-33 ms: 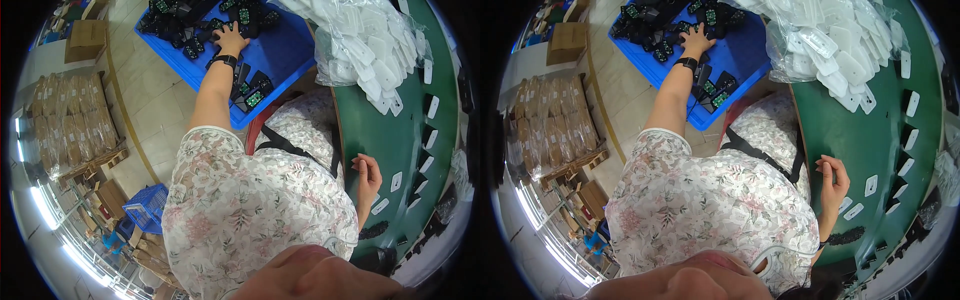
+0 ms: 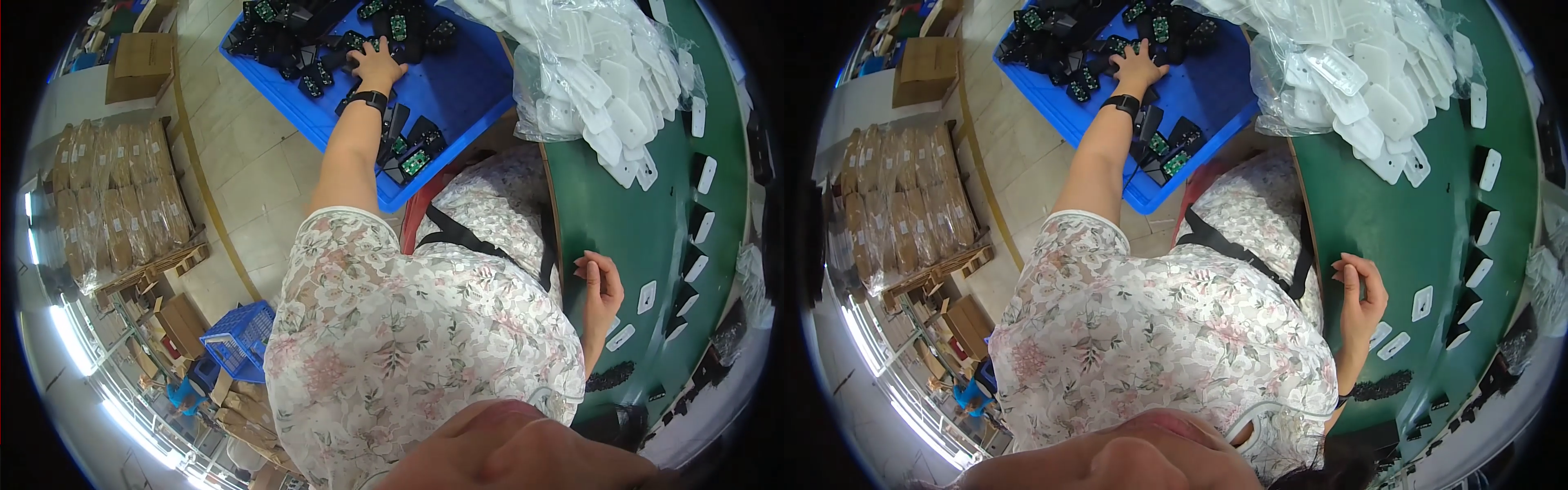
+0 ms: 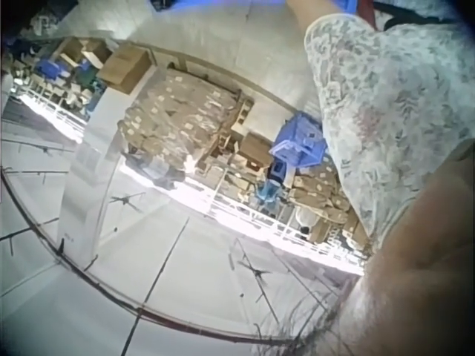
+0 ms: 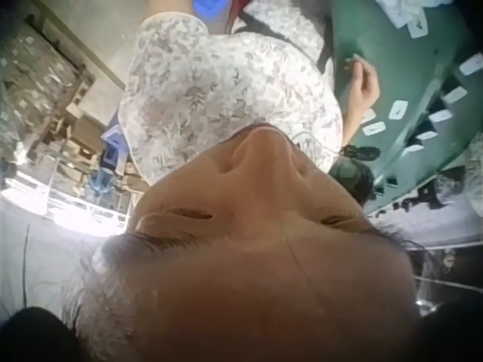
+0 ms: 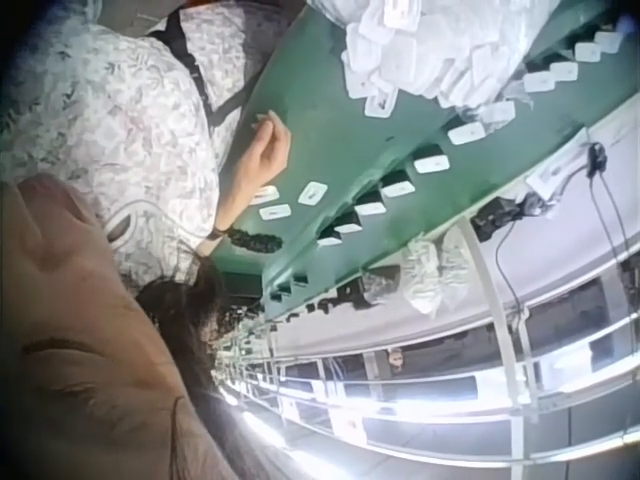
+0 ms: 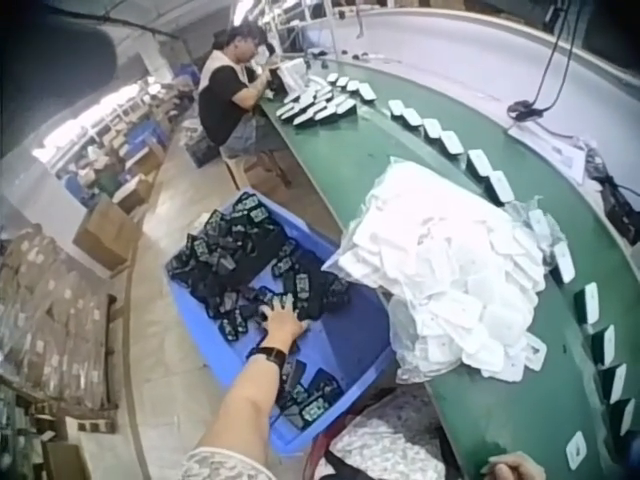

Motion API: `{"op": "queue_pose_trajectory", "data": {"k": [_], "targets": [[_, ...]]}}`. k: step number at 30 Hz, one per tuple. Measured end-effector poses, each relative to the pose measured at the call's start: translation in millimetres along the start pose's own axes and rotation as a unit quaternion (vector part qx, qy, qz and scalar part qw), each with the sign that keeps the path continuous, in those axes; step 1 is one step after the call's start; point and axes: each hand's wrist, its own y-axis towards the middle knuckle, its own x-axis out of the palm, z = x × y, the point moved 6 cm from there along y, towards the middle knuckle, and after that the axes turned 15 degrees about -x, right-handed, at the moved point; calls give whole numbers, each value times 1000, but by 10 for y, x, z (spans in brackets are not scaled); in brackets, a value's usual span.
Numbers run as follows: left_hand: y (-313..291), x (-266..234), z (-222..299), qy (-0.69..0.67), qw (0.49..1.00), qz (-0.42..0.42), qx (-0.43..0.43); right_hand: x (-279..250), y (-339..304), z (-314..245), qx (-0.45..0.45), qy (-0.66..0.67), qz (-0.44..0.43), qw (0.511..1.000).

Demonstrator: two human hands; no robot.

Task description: The person picks up a circuit board from a blue bin, places it into a black plastic housing, and presses a white plastic cover onto the assembly. The completed unit is then placed onto a green conveyor belt, and the process is repeated.

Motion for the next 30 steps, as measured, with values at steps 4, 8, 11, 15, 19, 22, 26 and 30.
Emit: {"op": "queue_pose_trajectory", "data": {"k": [4,8,11,15,19,22,26,30], "targets": [[117,94,-172,-39,998,-23,-48,-27,-4,-25,-6,-9,34,999],[75,63,-217,-79,996,7,-37,-49,-74,33,11,-7,44,999],[72,78,-186,-99,992,77,-33,-51,-58,54,19,-2,47,999],[80,86,-169,-113,985,129,-14,-52,-65,96,34,-9,36,999],[172,57,-185,-144,987,62,-40,-67,-63,160,36,-5,30,999],[208,103,-207,-140,987,75,-22,-75,-76,178,39,-14,29,999],[43,106,-192,-140,982,123,7,-76,-60,186,51,-2,41,998],[38,131,-325,-189,973,128,16,-74,-71,213,50,25,50,997]]}}
